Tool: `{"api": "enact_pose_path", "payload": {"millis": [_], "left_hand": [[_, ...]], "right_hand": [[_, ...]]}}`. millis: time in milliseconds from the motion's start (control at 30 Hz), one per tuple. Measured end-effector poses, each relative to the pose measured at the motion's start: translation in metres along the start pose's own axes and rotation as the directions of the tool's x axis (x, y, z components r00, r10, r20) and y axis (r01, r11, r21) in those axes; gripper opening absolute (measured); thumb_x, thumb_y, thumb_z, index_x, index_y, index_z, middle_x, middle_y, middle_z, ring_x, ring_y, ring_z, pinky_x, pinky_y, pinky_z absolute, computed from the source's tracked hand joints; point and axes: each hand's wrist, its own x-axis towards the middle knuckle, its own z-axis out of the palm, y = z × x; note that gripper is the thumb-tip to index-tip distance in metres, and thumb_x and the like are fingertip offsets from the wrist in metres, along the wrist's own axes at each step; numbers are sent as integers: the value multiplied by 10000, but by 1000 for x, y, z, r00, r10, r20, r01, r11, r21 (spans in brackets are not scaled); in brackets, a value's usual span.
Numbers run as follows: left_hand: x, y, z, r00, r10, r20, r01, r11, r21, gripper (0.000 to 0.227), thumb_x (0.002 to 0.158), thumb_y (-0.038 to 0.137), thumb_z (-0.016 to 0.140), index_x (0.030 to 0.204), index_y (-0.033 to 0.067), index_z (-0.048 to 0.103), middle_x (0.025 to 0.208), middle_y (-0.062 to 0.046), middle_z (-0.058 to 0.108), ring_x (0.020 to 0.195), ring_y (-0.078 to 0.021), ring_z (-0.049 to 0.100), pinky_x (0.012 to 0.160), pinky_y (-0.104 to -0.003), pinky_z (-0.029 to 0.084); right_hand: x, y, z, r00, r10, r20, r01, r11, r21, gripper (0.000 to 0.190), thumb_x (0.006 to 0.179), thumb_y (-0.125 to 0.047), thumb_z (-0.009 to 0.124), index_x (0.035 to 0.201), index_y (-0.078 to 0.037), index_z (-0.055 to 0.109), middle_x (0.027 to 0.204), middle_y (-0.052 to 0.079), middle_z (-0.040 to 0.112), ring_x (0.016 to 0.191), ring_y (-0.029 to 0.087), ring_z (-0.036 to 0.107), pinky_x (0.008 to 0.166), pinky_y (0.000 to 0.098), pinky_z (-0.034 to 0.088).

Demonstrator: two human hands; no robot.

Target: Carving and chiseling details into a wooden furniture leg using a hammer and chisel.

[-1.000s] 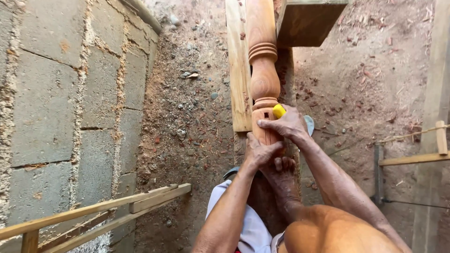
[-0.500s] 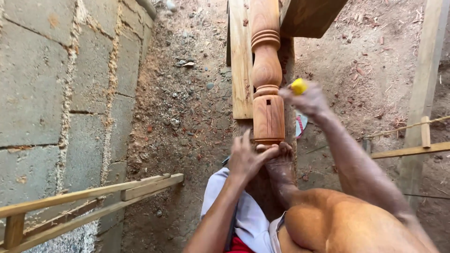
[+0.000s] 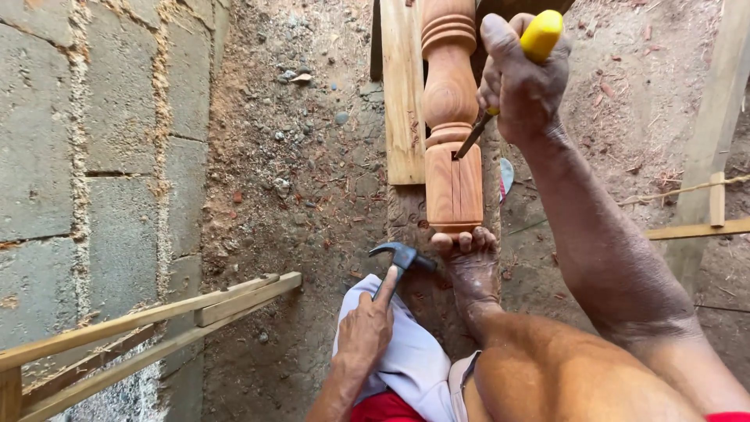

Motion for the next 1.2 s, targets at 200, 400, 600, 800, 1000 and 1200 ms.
{"api": "enact_pose_path", "payload": {"millis": [200,400,600,800,1000,1200], "left_hand": [[3,-5,20,999,23,-29,-23,1000,-11,782,1011,215,562,1636,361,116,883,-185,568,652,-362,695,579,-505,605],[1,-4,15,1000,29,-10,-29,1000,-8,787,1009,199,558,1638,354,112,882,-179,561,638,-344,695,563,-487,611],[1,-3,13,1000,22,-11,-22,1000,-8,782,1012,195,555,1633,371,115,881,-181,559,644,-348,691,566,-495,605],[4,-7,22,998,51,-43,-52,999,-17,788,993,131,532,1641,362,148,873,-186,561,647,-373,688,581,-519,592],[3,0,12,999,22,-40,-22,1000,2,751,996,174,530,1629,374,180,883,-189,560,671,-404,685,605,-554,584],[2,3,5,999,11,-44,-11,1000,1,722,1014,225,537,1627,387,192,883,-201,595,708,-417,695,644,-559,586]], "right_hand": [[-1,8,-5,998,49,-25,-47,998,51,249,1090,-216,733,949,-144,541,623,-42,466,472,72,440,451,267,449],[-2,17,-11,996,82,-36,-80,995,66,235,1094,-207,742,974,-134,553,640,-38,472,486,73,454,463,277,461],[0,27,-9,995,70,-65,-68,997,31,180,1089,-192,732,996,-124,594,648,-37,489,498,75,483,463,281,483],[10,41,-8,998,-63,5,63,996,-55,152,1084,-189,690,969,-103,639,645,-32,518,509,87,527,428,289,497],[16,50,7,988,-125,87,136,982,-129,171,1071,-198,647,943,-89,679,634,-38,551,510,80,564,402,266,499],[21,61,14,969,-208,135,233,950,-206,221,1107,-208,654,921,-88,650,645,-31,543,521,87,561,408,255,495]]}}
